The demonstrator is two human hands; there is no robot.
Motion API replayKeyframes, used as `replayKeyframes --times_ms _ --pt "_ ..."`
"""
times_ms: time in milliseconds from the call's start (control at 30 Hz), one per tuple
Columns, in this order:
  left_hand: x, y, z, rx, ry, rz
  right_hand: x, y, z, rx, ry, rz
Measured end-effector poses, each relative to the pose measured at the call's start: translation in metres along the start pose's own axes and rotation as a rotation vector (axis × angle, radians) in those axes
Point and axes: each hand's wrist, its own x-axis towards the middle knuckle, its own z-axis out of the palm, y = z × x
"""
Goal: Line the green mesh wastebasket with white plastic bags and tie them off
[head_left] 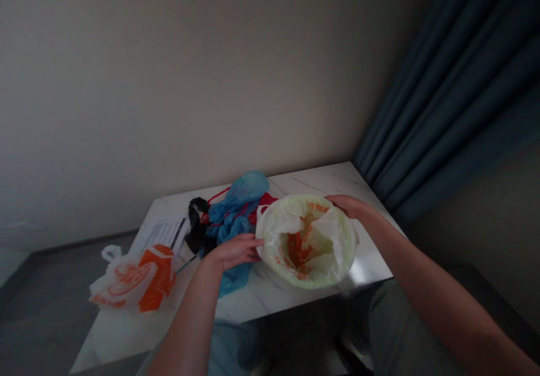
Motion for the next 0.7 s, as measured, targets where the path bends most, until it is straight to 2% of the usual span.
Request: replayKeyframes --times_ms 67,167,233,367,500,600,633,700 --pt "0.002 0.000 -0.001 0.032 0.002 0.014 -0.003 -0.006 0.001 0.200 -0.169 0.087" --pt "0.003 0.000 -0.002 0.085 -0.026 0.047 -0.006 -0.011 0.000 0.305 -0.265 0.157" --pt "0.003 0.001 -0.004 0.128 -0.043 0.073 -0.009 -0.012 -0.002 0.280 -0.238 0.234" --pt "0.002 0.002 -0.006 0.214 0.011 0.121 -0.014 -0.010 -0.005 0.218 -0.117 0.355" --pt "0.004 0.001 -0.006 0.233 0.024 0.138 -0.014 -0.004 -0.003 0.326 -0.314 0.331" --pt "0.006 0.001 -0.006 0.273 0.058 0.142 -0.011 0.000 0.001 0.286 -0.406 0.277" --pt "0.006 0.001 -0.006 0.282 0.068 0.139 -0.010 0.001 0.002 0.225 -0.374 0.235" --pt "0.008 0.002 -0.005 0.288 0.082 0.129 -0.008 0.002 0.006 0.024 -0.164 0.091"
